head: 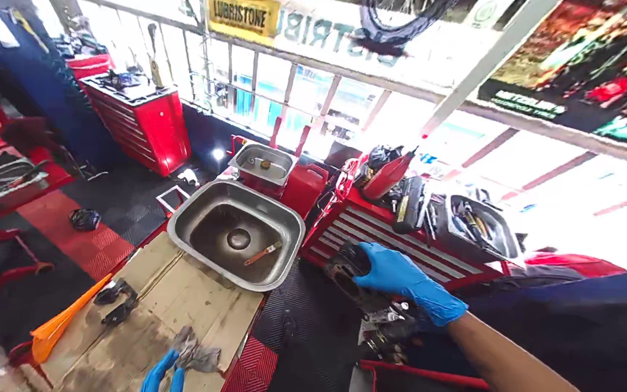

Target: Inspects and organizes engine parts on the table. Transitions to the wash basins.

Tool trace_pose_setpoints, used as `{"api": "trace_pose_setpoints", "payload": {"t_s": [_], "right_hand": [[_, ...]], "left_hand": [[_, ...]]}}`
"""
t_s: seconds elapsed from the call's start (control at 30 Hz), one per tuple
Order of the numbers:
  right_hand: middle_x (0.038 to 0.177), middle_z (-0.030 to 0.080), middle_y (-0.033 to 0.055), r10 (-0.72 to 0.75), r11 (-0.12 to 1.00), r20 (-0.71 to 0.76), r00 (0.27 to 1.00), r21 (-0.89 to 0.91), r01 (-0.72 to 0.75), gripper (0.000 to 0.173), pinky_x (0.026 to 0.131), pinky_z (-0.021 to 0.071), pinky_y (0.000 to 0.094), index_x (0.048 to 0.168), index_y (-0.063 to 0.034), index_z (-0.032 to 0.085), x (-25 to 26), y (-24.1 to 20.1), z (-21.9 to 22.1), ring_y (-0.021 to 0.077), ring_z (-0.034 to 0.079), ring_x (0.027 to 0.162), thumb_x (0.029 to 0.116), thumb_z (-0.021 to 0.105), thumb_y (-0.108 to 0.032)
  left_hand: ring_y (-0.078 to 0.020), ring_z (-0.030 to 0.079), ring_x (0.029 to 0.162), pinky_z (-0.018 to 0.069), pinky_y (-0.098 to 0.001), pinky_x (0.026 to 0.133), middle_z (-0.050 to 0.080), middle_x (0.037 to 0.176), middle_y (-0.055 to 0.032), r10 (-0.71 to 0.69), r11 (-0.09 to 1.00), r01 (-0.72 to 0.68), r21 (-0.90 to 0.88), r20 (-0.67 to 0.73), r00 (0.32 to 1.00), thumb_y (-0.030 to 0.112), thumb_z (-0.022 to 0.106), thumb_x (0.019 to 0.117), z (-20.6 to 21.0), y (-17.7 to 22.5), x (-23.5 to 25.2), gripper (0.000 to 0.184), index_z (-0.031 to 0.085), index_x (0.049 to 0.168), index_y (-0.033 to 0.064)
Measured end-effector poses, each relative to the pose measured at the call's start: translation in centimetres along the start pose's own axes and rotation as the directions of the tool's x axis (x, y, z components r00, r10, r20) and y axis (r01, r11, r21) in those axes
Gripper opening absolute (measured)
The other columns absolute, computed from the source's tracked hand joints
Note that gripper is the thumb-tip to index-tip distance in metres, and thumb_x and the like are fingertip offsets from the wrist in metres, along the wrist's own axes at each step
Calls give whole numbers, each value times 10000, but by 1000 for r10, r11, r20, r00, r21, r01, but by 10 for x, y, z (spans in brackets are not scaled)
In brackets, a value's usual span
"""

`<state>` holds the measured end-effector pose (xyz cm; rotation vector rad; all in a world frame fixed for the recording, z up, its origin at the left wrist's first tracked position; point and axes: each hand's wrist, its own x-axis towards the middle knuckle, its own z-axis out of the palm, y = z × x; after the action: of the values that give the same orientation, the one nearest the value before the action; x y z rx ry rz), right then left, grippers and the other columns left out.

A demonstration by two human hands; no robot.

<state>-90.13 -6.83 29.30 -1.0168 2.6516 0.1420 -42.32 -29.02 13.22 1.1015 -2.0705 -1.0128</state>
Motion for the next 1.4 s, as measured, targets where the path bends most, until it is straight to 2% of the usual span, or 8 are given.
{"api": "trace_pose_setpoints", "payload": {"t_s": [0.13, 0.27, 0.43, 0.57, 0.77, 0.97, 1.17, 1.4], "right_hand": [[1212, 647, 204, -3, 1000, 35, 999, 25, 2, 884, 778, 552, 616, 1342, -83, 590, 39, 86, 17, 407, 670, 1040, 652, 855, -567], [1262, 621, 235, -108, 993, 85, 991, 63, 103, 947, 800, 566, 591, 1427, -47, 522, 76, 159, 20, 419, 652, 1109, 670, 877, -492], [1004, 693, 207, -285, 956, -196, 938, 17, 294, 976, 644, 588, 481, 1312, 21, 611, 109, 233, 58, 361, 715, 875, 507, 933, -427], [1026, 690, 215, -255, 963, -124, 959, 58, 264, 988, 663, 588, 467, 1341, 33, 591, 129, 274, 80, 357, 718, 892, 538, 924, -434], [1006, 688, 214, -176, 978, -63, 982, 106, 182, 982, 652, 585, 478, 1326, 23, 600, 139, 311, 87, 365, 716, 880, 524, 937, -433], [1213, 626, 331, -28, 979, 160, 987, 204, -6, 968, 757, 564, 637, 1415, 36, 527, 134, 327, 16, 499, 666, 1051, 657, 914, -426], [1266, 589, 340, 17, 993, 149, 989, 112, -34, 967, 790, 521, 699, 1472, 22, 468, 113, 329, -111, 538, 633, 1082, 747, 845, -495], [1273, 617, 270, -152, 986, -70, 986, -77, 146, 977, 823, 492, 729, 1364, -117, 561, 187, 313, -181, 503, 616, 1143, 619, 781, -710]], "left_hand": [[-295, 605, 1262, 476, -500, 1085, 655, 1326, -168, 321, 944, -328, 14, 174, 931, 374, 614, 965, 113, 115, 140, 521, 631, 1338, 10], [-302, 536, 1359, 431, -521, 1136, 601, 1427, -126, 556, 748, -650, 135, 408, 724, 391, 654, 966, 279, 259, 315, 544, 582, 1429, 113], [-407, 464, 1392, 409, -615, 1099, 518, 1485, -189, 383, 553, -776, 303, 734, 560, 176, 717, 902, 492, 342, 484, 613, 515, 1480, 135], [-425, 551, 1290, 392, -617, 1103, 636, 1318, -219, 91, 370, -842, 393, 887, 453, 138, 698, 893, 577, 334, 532, 469, 630, 1355, 87], [-380, 670, 1113, 472, -598, 1022, 731, 1085, -183, 115, 447, -868, 217, 948, 296, 314, 666, 983, 577, 373, 532, 317, 727, 1173, 67], [-404, 669, 1066, 477, -593, 978, 722, 1054, -197, 229, 416, -903, 104, 950, 214, 145, 667, 932, 477, 446, 418, 236, 718, 1145, 61], [-341, 703, 951, 539, -541, 921, 733, 931, -125, 501, 526, -850, 38, 794, 345, 38, 749, 796, 444, 411, 330, 205, 748, 995, 89], [-316, 694, 1004, 538, -523, 919, 749, 964, -104, 463, 690, -699, -186, 856, 230, 16, 759, 807, 465, 348, 220, 206, 760, 1000, 86]]}}
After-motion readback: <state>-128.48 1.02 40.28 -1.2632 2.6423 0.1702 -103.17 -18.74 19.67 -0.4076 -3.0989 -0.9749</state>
